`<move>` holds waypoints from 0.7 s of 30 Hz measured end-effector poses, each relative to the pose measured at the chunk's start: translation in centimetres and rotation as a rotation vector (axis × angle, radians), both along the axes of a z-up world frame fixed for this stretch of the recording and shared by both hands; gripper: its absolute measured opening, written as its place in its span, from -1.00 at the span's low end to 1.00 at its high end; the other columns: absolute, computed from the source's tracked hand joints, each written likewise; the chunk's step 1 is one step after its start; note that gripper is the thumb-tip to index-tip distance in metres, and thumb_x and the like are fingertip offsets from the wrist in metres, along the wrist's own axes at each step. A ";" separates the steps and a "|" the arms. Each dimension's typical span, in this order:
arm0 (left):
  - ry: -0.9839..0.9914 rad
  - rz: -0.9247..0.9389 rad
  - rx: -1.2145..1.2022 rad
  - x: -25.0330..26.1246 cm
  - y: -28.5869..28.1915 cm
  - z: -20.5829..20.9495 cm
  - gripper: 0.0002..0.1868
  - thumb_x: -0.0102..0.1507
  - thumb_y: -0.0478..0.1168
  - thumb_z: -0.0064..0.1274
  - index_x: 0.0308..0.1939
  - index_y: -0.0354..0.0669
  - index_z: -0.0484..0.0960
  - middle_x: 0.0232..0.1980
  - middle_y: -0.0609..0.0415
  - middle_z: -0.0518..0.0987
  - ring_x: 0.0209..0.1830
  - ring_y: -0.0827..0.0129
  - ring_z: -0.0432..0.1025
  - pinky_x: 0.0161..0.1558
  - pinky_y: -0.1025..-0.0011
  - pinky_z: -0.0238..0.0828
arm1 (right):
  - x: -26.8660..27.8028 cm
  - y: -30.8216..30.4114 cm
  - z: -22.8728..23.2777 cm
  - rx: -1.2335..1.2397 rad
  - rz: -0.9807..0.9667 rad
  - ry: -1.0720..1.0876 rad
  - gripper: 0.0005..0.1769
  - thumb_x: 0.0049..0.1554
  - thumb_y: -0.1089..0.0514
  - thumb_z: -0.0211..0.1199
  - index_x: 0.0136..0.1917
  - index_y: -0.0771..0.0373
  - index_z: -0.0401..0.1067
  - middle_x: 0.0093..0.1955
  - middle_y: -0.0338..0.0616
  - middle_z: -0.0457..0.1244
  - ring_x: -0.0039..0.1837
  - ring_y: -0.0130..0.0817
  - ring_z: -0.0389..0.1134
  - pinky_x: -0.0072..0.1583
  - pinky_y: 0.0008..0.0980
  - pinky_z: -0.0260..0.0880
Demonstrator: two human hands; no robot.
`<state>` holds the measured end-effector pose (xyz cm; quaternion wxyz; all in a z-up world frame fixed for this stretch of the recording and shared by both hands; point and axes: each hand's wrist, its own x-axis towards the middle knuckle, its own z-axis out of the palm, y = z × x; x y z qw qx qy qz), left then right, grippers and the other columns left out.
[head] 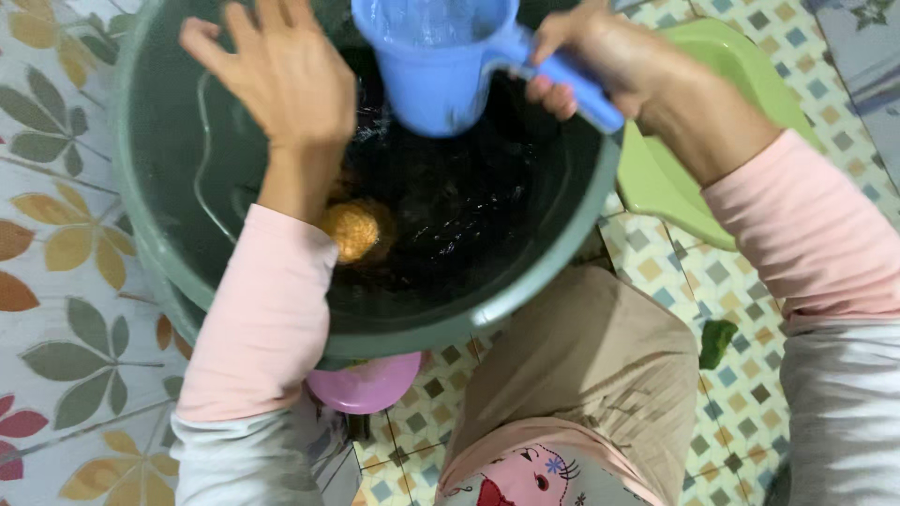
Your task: The person scrubs the tiled floor of a bathroom with a brush and water, then rinses the area with water from a bucket using a blue plastic scoop.
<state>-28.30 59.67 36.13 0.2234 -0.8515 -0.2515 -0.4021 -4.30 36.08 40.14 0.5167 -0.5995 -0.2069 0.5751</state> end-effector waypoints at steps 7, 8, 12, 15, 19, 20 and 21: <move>0.080 -0.208 -0.052 -0.8 0.2 -0.8 -0.73 0.15 -0.32 0.10 -0.08 -0.32 0.64 -0.23 -0.12 0.62 0.11 0.00 0.32 0.15 -0.07 0.03 | 4.7 -13.7 4.1 0.310 -0.115 -0.169 -0.84 0.31 0.14 0.15 -0.02 0.27 0.28 -0.24 -0.20 0.18 -0.29 -0.53 0.15 -0.23 -0.52 0.19; 0.107 -0.237 -0.075 -0.6 0.0 -1.1 -0.76 0.17 -0.31 0.11 -0.11 -0.32 0.64 -0.26 -0.13 0.61 0.11 -0.01 0.32 0.16 -0.06 0.04 | 4.8 -15.7 4.5 0.309 -0.148 -0.209 -0.84 0.31 0.14 0.16 -0.03 0.27 0.29 -0.25 -0.20 0.18 -0.29 -0.52 0.16 -0.23 -0.51 0.19; 0.147 -0.414 -0.139 -1.5 -2.1 -0.8 -0.86 0.21 -0.33 0.09 -0.17 -0.26 0.64 -0.31 -0.11 0.58 0.12 -0.01 0.34 0.14 0.01 0.07 | 3.3 -21.4 2.7 0.274 -0.261 -0.333 -0.82 0.29 0.11 0.18 -0.06 0.27 0.33 -0.27 -0.19 0.22 -0.31 -0.50 0.19 -0.25 -0.48 0.19; 0.109 -0.595 -0.181 -1.9 -4.7 1.4 -0.87 0.23 -0.39 0.04 -0.16 -0.24 0.62 -0.27 -0.08 0.59 0.03 -0.01 0.40 0.05 0.06 0.19 | 2.5 -23.4 0.9 0.217 -0.291 -0.463 -0.80 0.27 0.10 0.20 -0.08 0.28 0.37 -0.29 -0.19 0.24 -0.32 -0.49 0.21 -0.27 -0.45 0.19; 0.094 -0.913 -0.407 -3.0 -8.8 4.3 -0.88 0.44 -0.37 -0.07 -0.07 -0.33 0.58 -0.17 -0.15 0.60 -0.14 -0.03 0.46 -0.07 0.07 0.32 | 2.7 -23.5 -3.4 0.004 -0.271 -0.709 -0.78 0.26 0.07 0.23 -0.11 0.28 0.41 -0.32 -0.19 0.27 -0.34 -0.47 0.24 -0.29 -0.41 0.19; 0.103 -0.974 -0.438 -2.7 -10.1 4.4 -0.86 0.47 -0.35 -0.09 -0.05 -0.35 0.57 -0.17 -0.18 0.59 -0.16 -0.06 0.46 -0.09 0.07 0.33 | 2.7 -23.3 -4.7 -0.072 -0.268 -0.779 -0.77 0.25 0.07 0.24 -0.11 0.28 0.42 -0.32 -0.19 0.28 -0.34 -0.47 0.24 -0.29 -0.40 0.19; 0.110 -1.022 -0.471 -2.6 -11.3 4.7 -0.83 0.51 -0.32 -0.10 -0.03 -0.37 0.57 -0.17 -0.20 0.58 -0.18 -0.08 0.47 -0.11 0.07 0.34 | 3.0 -22.5 -5.9 -0.150 -0.250 -0.847 -0.77 0.25 0.06 0.25 -0.12 0.28 0.43 -0.33 -0.19 0.28 -0.34 -0.46 0.25 -0.30 -0.39 0.19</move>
